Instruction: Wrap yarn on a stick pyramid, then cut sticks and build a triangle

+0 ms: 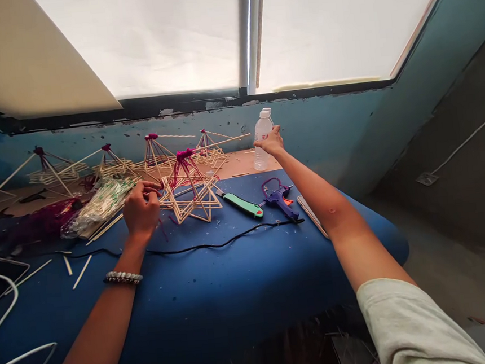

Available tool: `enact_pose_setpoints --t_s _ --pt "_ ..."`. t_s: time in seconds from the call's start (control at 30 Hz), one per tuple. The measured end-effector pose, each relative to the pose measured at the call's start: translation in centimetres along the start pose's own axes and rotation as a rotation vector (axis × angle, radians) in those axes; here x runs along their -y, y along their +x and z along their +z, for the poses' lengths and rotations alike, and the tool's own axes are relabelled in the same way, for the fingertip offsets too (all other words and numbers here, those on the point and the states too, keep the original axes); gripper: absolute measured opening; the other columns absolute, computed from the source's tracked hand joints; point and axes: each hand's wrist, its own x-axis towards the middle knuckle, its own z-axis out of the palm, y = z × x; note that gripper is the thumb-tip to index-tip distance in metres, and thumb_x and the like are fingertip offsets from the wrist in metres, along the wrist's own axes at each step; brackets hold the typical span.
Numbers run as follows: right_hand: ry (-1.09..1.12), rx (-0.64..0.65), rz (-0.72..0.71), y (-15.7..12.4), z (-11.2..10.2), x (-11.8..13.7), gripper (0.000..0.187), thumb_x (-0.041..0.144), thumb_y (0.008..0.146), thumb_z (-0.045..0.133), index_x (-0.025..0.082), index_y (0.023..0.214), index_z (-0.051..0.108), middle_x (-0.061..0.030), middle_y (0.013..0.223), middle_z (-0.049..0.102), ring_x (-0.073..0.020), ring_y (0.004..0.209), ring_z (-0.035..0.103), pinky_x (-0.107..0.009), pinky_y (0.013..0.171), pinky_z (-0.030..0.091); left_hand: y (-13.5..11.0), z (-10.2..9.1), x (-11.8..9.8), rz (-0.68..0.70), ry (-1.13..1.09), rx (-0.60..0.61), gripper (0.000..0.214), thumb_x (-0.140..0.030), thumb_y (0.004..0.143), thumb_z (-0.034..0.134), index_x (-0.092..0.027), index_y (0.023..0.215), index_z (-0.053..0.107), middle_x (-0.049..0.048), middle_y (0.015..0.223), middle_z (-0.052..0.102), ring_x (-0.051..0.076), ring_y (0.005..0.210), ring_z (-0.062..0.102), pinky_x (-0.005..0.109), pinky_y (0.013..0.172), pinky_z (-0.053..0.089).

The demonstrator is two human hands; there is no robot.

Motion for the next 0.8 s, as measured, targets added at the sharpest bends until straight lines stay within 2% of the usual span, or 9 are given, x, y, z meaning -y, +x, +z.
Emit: enact_pose_setpoints --t_s 0.1,0.23,0.37,0.47,0.6,0.8 --pt "0.029 -0.043 0.118 0.3 0.1 0.3 0.083 0.026 0.076 0.087 0.013 0.139 0.035 -0.0173 0.129 0.06 -0.0242 0.109 0.057 -0.037 0.094 0.042 0.0 0.0 -0.1 -0.012 -0.039 0.002 0.024 -0.017 0.084 0.049 -0.024 0.096 0.068 0.0016 0.088 0.077 0.021 0.078 0.07 0.03 0.07 0.045" --pt "0.055 -0.094 0.1 -0.1 -1.0 0.2 0.078 0.023 0.072 0.089 0.018 0.132 0.038 -0.0156 0.125 0.063 -0.0242 0.104 0.058 -0.038 0.09 0.042 -0.1 -0.1 -0.4 -0.041 -0.08 0.014 0.024 -0.016 0.083 0.048 -0.023 0.096 0.068 0.0013 0.086 0.077 0.019 0.073 0.069 0.03 0.071 0.047" --pt "0.077 -0.113 0.061 -1.1 -3.1 -0.4 0.062 0.024 0.072 0.088 0.023 0.115 0.043 -0.0167 0.122 0.063 -0.0242 0.104 0.056 -0.039 0.088 0.041 -0.1 -0.4 -0.7 -0.045 -0.074 0.022 0.027 -0.015 0.082 0.048 -0.023 0.097 0.069 0.0014 0.088 0.077 0.02 0.076 0.069 0.031 0.075 0.049" --pt "0.095 -0.114 0.044 -1.6 -4.8 -0.7 0.061 0.029 0.068 0.09 0.025 0.108 0.044 -0.0141 0.116 0.063 -0.0259 0.104 0.055 -0.041 0.089 0.041 -0.1 -0.4 -0.8 -0.044 -0.093 0.015 0.027 -0.015 0.082 0.048 -0.023 0.097 0.069 0.0011 0.087 0.077 0.02 0.076 0.069 0.031 0.076 0.049" --pt "0.089 -0.061 0.043 -1.6 -5.8 -1.0 0.067 0.033 0.067 0.091 0.025 0.114 0.045 -0.0141 0.119 0.061 -0.028 0.108 0.055 -0.041 0.089 0.042 -0.1 -0.4 -0.6 -0.039 -0.107 0.012 0.027 -0.015 0.081 0.048 -0.023 0.096 0.069 0.0007 0.085 0.076 0.019 0.075 0.069 0.03 0.074 0.048" --pt "0.078 0.031 0.054 -0.6 -4.7 -1.6 0.073 0.021 0.069 0.09 0.022 0.123 0.041 -0.0191 0.131 0.058 -0.0258 0.108 0.057 -0.037 0.086 0.042 -0.1 -0.4 -0.2 -0.061 -0.08 0.015 0.025 -0.016 0.081 0.05 -0.024 0.097 0.069 0.0001 0.085 0.077 0.02 0.076 0.071 0.03 0.069 0.045"
